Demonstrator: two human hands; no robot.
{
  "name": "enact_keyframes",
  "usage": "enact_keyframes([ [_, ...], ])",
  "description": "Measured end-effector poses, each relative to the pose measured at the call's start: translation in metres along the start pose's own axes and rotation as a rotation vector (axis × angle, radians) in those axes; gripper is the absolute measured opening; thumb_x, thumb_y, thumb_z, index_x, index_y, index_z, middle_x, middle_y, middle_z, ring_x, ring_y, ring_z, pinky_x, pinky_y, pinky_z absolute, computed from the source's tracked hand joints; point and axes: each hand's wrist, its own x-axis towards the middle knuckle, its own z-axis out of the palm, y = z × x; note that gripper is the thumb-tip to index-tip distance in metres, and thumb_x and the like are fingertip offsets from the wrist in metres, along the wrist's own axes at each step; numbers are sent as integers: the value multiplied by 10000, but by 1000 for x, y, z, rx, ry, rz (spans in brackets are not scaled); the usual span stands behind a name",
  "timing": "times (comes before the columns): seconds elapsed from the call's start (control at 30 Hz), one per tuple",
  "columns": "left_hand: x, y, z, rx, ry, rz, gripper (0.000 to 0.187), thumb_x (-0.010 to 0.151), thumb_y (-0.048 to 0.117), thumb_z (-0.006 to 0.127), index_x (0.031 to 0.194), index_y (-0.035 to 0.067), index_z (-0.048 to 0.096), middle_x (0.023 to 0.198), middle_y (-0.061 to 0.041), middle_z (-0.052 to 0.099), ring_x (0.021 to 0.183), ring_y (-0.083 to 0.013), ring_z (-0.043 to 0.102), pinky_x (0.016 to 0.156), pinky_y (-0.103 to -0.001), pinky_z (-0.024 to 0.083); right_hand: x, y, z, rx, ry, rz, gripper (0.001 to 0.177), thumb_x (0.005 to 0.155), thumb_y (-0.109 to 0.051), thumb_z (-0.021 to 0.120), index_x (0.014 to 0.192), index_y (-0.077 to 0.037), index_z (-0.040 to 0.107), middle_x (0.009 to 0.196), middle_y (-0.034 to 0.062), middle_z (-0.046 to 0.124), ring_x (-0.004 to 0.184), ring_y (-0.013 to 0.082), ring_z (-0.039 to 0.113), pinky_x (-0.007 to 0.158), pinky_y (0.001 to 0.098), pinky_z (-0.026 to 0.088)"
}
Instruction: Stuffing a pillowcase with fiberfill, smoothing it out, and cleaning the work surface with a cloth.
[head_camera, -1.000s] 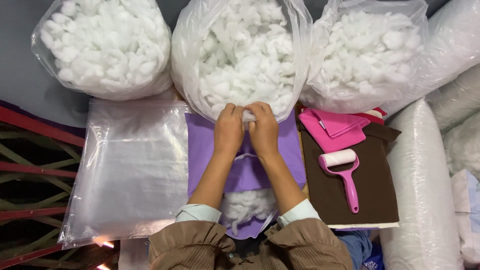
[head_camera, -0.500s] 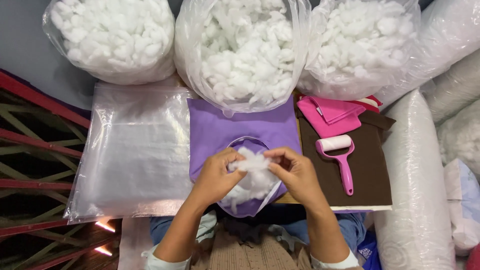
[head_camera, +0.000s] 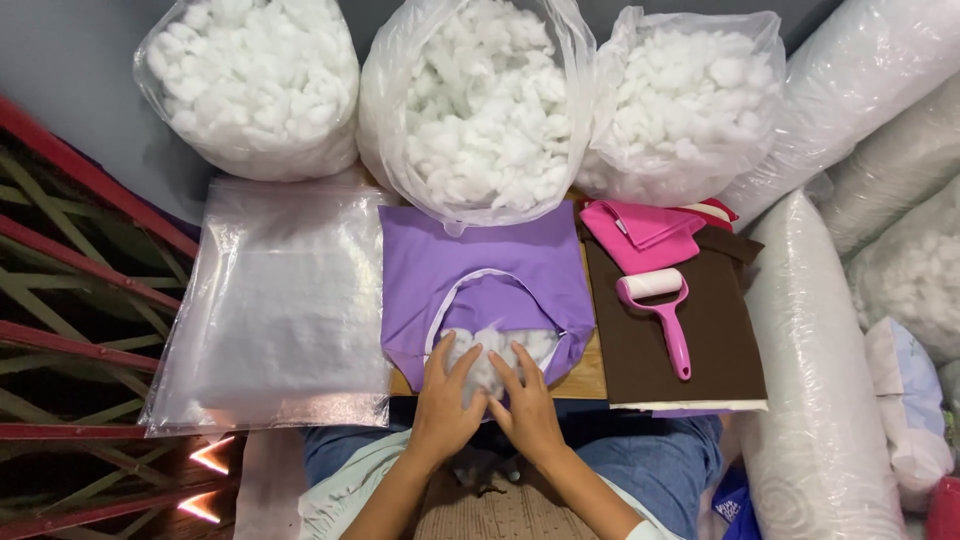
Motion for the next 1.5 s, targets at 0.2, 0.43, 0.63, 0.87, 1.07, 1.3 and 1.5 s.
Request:
enact_keyframes([
  [0.2, 6, -51, 23, 360, 125, 237, 224, 847, 88, 660, 1062, 28, 678, 1241, -115, 633, 1126, -308, 618, 939, -396, 520, 8, 18, -1, 40, 81, 3, 316, 788, 6, 714, 1097, -58, 717, 1265, 114, 677, 1118, 294, 667, 907, 362, 545],
  [0.43, 0, -98, 11, 581, 215, 294, 112, 859, 92, 675, 951, 139, 718, 1108, -25, 698, 1116, -212, 657, 939, -324, 541, 10, 63, -17, -170, 177, -64, 315, 862, -72, 726, 1122, -249, 747, 1160, 33, 721, 1146, 222, 684, 994, 355, 545],
  [0.63, 9, -39, 8, 296, 183, 225, 219, 866, 44, 681, 1072, 92, 740, 1251, -99, 689, 1242, -262, 627, 1076, -384, 486, 32, 13, -16, -68, 134, -177, 392, 940, -172, 658, 1327, -237, 663, 1372, 109, 608, 1284, 327, 575, 1085, 458, 449],
  [0.87, 19, -76, 15, 520, 98, 177, 125, 890, 63, 657, 966, 150, 702, 992, 2, 680, 1008, -169, 680, 919, -271, 543, 27, 50, 18, -329, 29, -230, 229, 891, -201, 697, 1116, -231, 668, 1133, 3, 656, 1108, 216, 635, 929, 318, 540],
  [1.07, 14, -67, -6, 359, 193, 105, 182, 881, 57, 663, 1037, 110, 742, 1094, -67, 704, 1111, -240, 677, 998, -342, 527, 17, 52, -15, -180, 73, -108, 171, 905, -167, 692, 1063, -234, 683, 1147, 3, 691, 1138, 214, 657, 974, 347, 533],
  [1.3, 5, -43, 20, 364, 150, 364, 500, 850, 167, 676, 1325, 52, 568, 1393, -222, 542, 1373, -442, 476, 1138, -509, 406, 31, 10, -10, -288, 63, -278, 466, 916, -345, 697, 1360, -228, 616, 1365, 104, 574, 1286, 334, 540, 1024, 470, 459],
  [1.5, 11, -83, 16, 575, -319, 314, 823, 792, 234, 767, 1483, -11, 392, 1563, -281, 357, 1476, -457, 322, 1205, -540, 305, 17, 54, 5, -411, 21, -610, 135, 972, -244, 638, 1080, -187, 695, 1120, -1, 704, 1162, 234, 620, 1041, 394, 474],
])
